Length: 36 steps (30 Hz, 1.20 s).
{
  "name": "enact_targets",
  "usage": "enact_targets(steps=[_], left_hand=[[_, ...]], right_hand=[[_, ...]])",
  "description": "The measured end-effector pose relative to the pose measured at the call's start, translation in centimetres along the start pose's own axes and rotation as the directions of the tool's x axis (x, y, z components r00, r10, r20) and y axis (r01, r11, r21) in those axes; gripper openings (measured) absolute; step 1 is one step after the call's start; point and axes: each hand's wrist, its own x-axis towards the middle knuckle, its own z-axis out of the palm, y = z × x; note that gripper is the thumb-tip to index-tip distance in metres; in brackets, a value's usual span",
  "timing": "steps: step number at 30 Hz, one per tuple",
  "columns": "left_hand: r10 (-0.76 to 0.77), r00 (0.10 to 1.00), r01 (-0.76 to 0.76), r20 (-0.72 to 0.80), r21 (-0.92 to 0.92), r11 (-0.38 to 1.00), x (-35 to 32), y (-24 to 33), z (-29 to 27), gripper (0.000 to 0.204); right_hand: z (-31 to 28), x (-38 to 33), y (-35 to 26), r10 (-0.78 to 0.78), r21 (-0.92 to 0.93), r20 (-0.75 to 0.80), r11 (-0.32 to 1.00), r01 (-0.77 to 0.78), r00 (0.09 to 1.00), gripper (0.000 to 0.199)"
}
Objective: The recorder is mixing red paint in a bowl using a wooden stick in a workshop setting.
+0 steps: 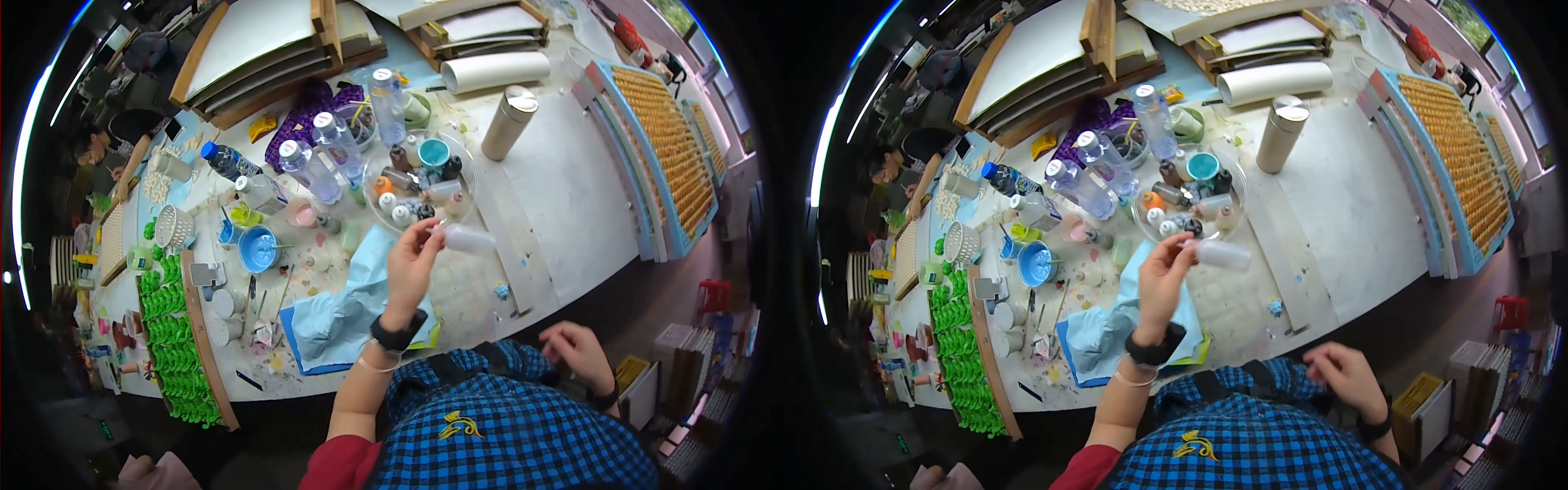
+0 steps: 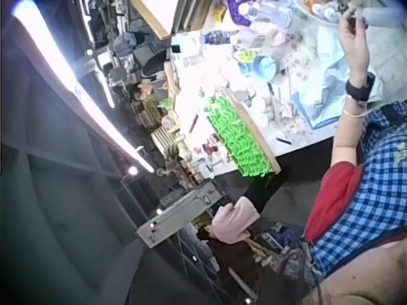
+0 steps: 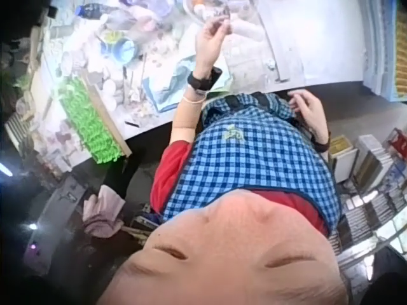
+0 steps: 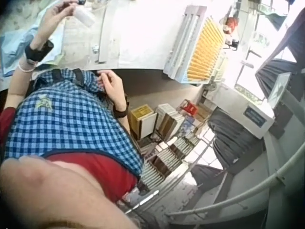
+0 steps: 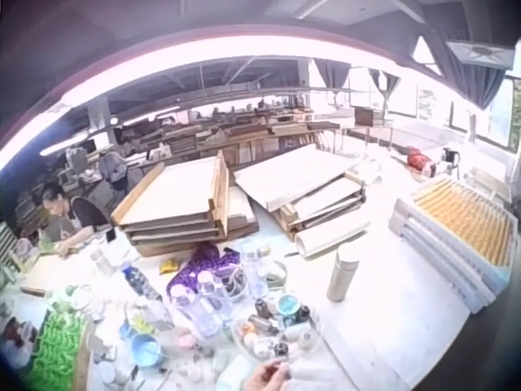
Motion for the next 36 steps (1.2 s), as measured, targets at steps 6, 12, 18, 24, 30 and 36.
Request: enact_targets(steps=[6,12,18,24,30,36], left_hand=[[-0.099,0.993,0.098,0.068,0.015,0.995,-4.7,4.9,1.4,0.026],[-0.07,0.996,0.066,0.053,0.09,0.994,-7.9,5.7,2.9,0.028],[-0.026,0.999,0.029,0.026,-0.119,0.992,-10.2,5.3,4.1,0.035],[0.115,0.983,-0.116,-0.143,0.002,0.993,-8.7,2.2,3.6,0.026],[0.367,0.92,-0.207,-0.137,0.624,0.753,0.8,-1.5,2.4,0.025],[0.412,0.902,-0.265,0.127,0.917,0.298,5.6,-7.2,4.7,0.032]], right_hand=[[2.0,8.0,-4.6,-0.291,0.545,0.156,0.822,0.163,0.944,0.047],[2.3,9.4,-6.0,-0.318,0.48,0.647,0.876,-0.046,0.693,0.056],[2.7,9.0,-5.0,-0.288,0.453,0.777,0.874,-0.179,0.56,0.047],[4.0,9.4,-3.7,-0.293,0.449,0.628,0.893,-0.027,0.721,0.049],[1.2,11.3,0.2,-0.329,0.237,0.406,0.939,0.25,0.852,0.044],[-4.2,10.2,2.2,-0.154,0.209,0.321,0.974,0.089,0.934,0.035]])
